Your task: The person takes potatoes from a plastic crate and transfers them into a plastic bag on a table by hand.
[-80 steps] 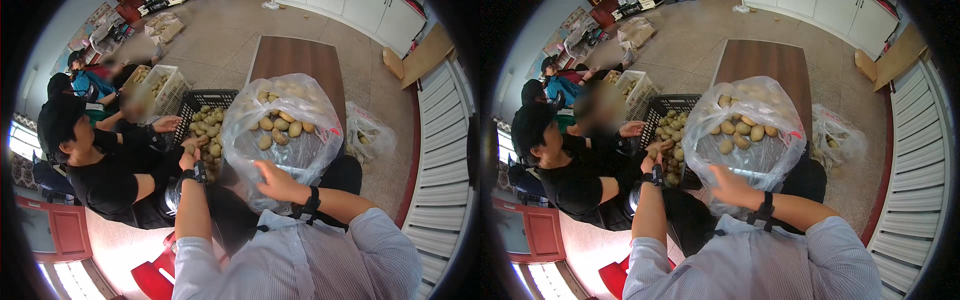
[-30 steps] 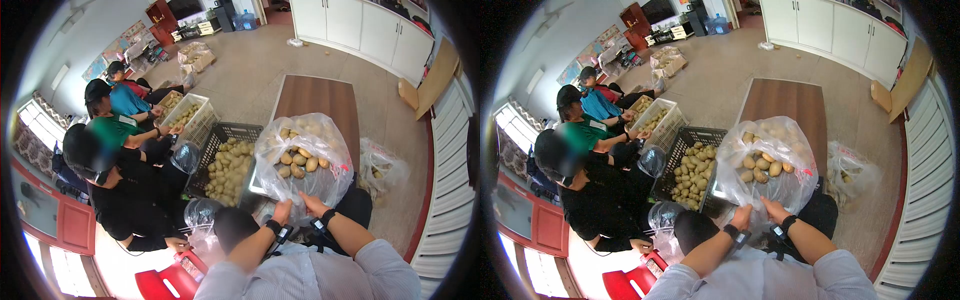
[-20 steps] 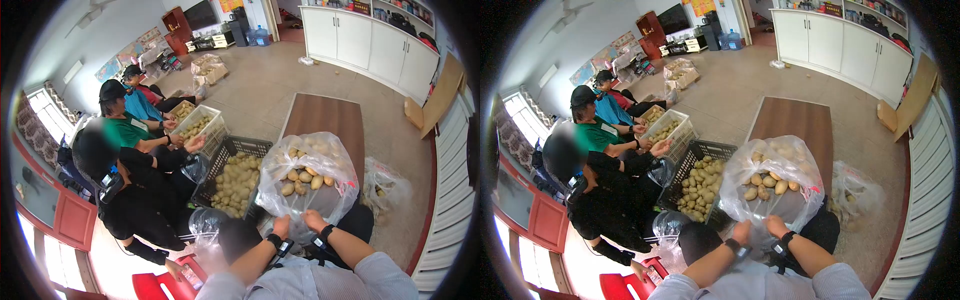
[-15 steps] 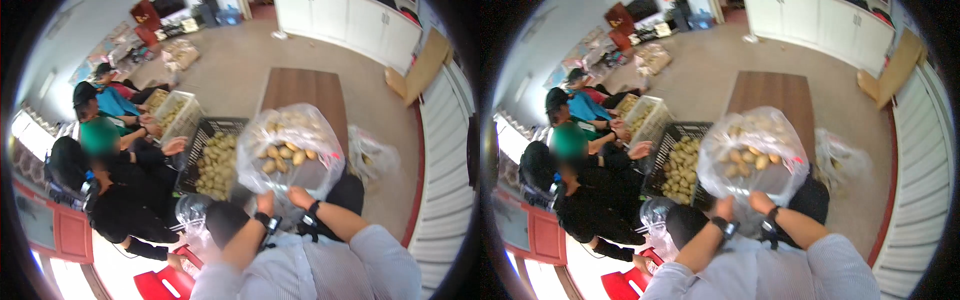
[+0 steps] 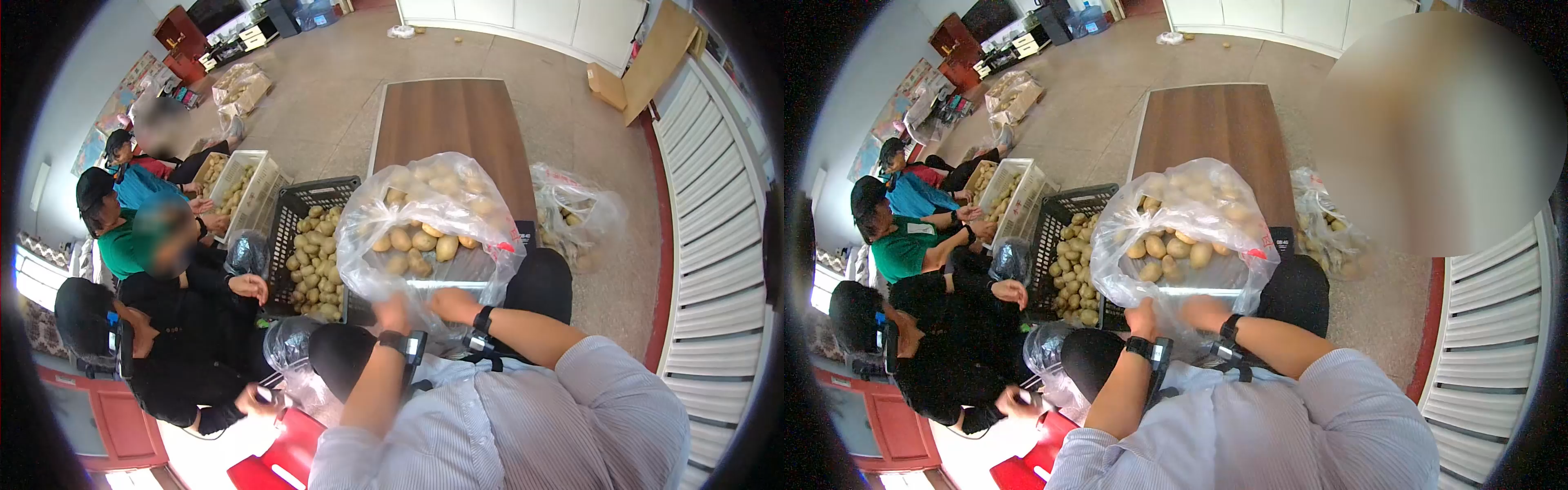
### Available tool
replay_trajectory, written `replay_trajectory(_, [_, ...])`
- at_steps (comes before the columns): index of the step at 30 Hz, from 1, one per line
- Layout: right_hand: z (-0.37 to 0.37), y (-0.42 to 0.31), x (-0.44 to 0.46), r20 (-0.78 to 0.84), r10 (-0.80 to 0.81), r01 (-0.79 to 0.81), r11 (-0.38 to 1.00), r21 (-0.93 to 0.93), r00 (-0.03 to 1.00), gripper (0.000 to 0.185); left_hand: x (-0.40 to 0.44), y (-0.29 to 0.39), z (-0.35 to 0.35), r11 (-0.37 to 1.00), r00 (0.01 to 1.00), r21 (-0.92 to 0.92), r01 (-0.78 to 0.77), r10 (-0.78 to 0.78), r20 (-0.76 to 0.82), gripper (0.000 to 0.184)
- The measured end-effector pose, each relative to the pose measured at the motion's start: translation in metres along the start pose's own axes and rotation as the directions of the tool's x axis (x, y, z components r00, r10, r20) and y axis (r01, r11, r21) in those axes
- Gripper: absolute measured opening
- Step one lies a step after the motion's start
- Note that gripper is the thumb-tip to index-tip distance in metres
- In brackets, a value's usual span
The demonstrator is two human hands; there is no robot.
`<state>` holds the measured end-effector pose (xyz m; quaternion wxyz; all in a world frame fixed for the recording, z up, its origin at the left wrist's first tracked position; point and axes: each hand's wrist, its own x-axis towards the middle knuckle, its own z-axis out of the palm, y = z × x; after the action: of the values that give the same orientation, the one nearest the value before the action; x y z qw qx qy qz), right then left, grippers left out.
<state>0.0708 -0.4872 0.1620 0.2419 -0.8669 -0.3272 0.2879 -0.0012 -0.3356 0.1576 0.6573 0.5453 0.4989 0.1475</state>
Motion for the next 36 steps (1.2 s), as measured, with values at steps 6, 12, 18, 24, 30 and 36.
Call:
replay_trajectory(6, [-0.059, 0.021, 0.048, -0.360, 0.041, 0.050, 0.970, 0.239, 0.932, 0.039, 0.002, 0.031, -0.015, 0.996, 0.988, 0.042, -0.082, 0.087, -0.131, 0.049])
replay_trajectory(12, [-0.118, 0.023, 0.091, -0.279, 0.125, 0.038, 0.857, 0.514, 0.952, 0.068, 0.017, 0.042, -0.018, 0.861, 0.811, 0.366, -0.353, 0.476, -0.339, 0.053])
replay_trajectory(18, [-0.159, 0.002, 0.106, -0.172, 0.203, 0.005, 0.632, 0.775, 0.964, 0.079, 0.020, 0.085, -0.017, 0.785, 0.835, 0.359, -0.505, 0.340, 0.432, 0.045])
replay_trajectory(24, [-0.174, -0.008, 0.122, -0.235, 0.209, 0.026, 0.693, 0.721, 0.949, 0.068, 0.072, 0.095, -0.015, 0.700, 0.775, 0.458, -0.547, 0.217, 0.594, 0.047])
replay_trajectory(30, [-0.191, -0.008, 0.133, -0.385, 0.119, 0.140, 0.803, 0.580, 0.915, 0.053, 0.127, 0.108, -0.022, 0.512, 0.742, 0.538, -0.670, 0.448, 0.498, 0.051])
replay_trajectory(36, [-0.198, 0.031, 0.162, -0.549, 0.192, -0.068, 0.969, 0.238, 0.813, 0.056, 0.130, 0.137, -0.022, 0.800, 0.896, 0.448, -0.399, 0.238, 0.373, 0.049])
